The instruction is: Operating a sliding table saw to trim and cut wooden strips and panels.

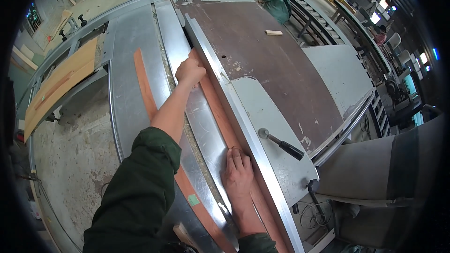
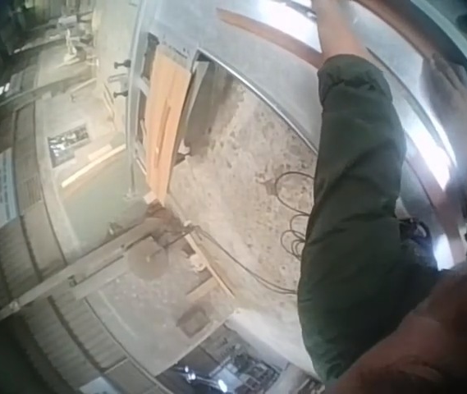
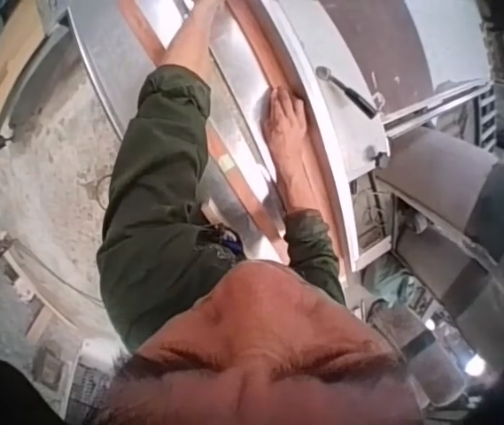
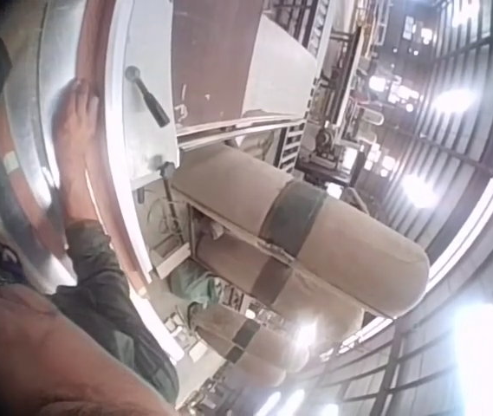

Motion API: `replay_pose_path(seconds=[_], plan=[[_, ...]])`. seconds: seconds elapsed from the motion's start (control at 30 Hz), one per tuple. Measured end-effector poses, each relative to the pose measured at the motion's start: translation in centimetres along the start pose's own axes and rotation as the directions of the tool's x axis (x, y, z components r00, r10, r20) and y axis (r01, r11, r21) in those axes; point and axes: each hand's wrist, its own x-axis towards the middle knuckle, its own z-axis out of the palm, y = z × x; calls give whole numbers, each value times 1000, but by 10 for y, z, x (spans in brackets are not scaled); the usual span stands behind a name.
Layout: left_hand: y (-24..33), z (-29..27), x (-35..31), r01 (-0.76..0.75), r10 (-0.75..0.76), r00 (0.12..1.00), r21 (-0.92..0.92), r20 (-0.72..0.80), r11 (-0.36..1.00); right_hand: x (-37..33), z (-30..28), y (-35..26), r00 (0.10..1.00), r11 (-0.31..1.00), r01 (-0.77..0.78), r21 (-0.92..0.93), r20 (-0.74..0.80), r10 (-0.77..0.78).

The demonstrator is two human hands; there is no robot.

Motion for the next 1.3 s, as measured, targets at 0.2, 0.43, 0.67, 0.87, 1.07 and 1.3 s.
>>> replay_pose_path(seconds=[0.2, 0.43, 0.67, 0.87, 1.07, 1.3], plan=[[2, -10, 26, -44, 44, 999, 19, -7, 999, 28, 14, -6, 1000, 1000, 2, -23, -2, -2], [-8, -5, 61, -117, 125, 985, 72, -120, 991, 63, 23, -16, 999, 998, -43, -49, -14, 42], [-5, -16, 91, -93, 100, 990, 82, -97, 992, 94, 40, -19, 997, 996, -73, -56, -42, 71], [-11, -25, 117, -102, 122, 974, 107, -193, 989, 121, 52, -27, 997, 997, -78, -7, -29, 78], [-9, -34, 144, -8, 18, 994, 91, -106, 996, 138, 72, -25, 1000, 998, -27, -65, -15, 26], [-6, -46, 176, 39, -40, 996, -19, -81, 999, 171, 91, -22, 997, 999, -55, 5, 46, 54]])
